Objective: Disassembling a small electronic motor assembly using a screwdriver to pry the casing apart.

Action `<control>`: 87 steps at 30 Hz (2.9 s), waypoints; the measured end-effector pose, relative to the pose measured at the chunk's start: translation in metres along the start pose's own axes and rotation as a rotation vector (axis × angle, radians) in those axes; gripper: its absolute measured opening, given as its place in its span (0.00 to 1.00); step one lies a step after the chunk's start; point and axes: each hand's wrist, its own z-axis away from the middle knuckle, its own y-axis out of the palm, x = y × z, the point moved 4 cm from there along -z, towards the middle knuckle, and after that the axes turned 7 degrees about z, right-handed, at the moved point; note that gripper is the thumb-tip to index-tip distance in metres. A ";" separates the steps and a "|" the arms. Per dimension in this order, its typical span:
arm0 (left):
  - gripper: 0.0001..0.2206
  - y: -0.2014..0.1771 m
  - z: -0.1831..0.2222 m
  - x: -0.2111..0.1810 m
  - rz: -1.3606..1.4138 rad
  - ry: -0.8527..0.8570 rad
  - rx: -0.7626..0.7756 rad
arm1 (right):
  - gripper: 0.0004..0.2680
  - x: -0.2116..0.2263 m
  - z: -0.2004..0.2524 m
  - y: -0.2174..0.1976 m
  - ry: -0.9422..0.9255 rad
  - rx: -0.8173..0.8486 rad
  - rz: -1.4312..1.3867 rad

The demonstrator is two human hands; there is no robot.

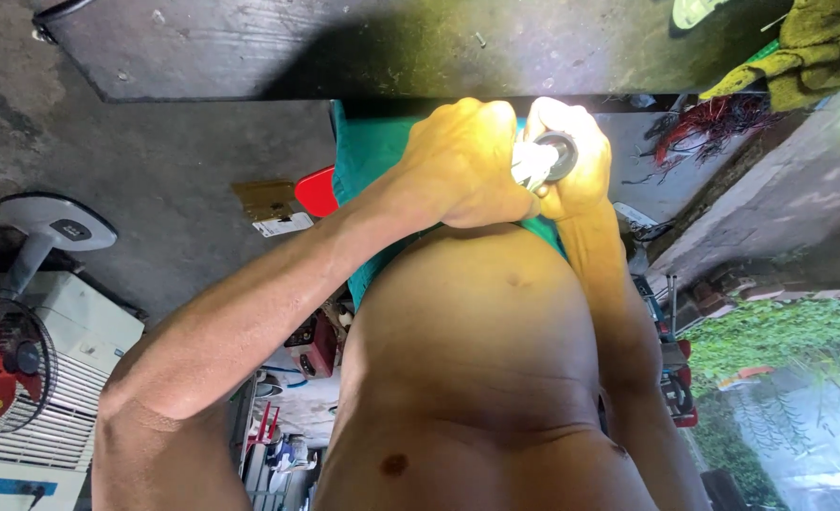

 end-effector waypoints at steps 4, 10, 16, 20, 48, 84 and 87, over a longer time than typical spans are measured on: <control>0.23 0.001 0.000 -0.001 -0.014 0.029 0.000 | 0.14 -0.006 -0.004 -0.007 0.001 -0.050 0.009; 0.23 0.003 -0.003 0.000 -0.002 0.056 -0.030 | 0.12 -0.011 -0.006 -0.013 -0.035 -0.155 0.032; 0.20 0.009 -0.008 0.009 -0.024 0.081 -0.059 | 0.13 0.001 0.005 0.005 -0.036 -0.120 -0.006; 0.15 0.016 -0.016 0.019 -0.099 0.191 -0.213 | 0.10 0.028 0.021 0.023 -0.535 -0.094 0.709; 0.24 0.024 -0.014 0.032 -0.094 0.393 -0.268 | 0.09 0.020 0.044 0.035 -1.021 -0.241 1.089; 0.25 0.038 -0.029 0.043 -0.128 0.597 -0.379 | 0.09 0.014 0.033 0.024 -1.144 -0.253 1.080; 0.23 0.043 -0.030 0.046 -0.130 0.639 -0.428 | 0.08 0.009 0.031 0.020 -1.107 -0.231 1.023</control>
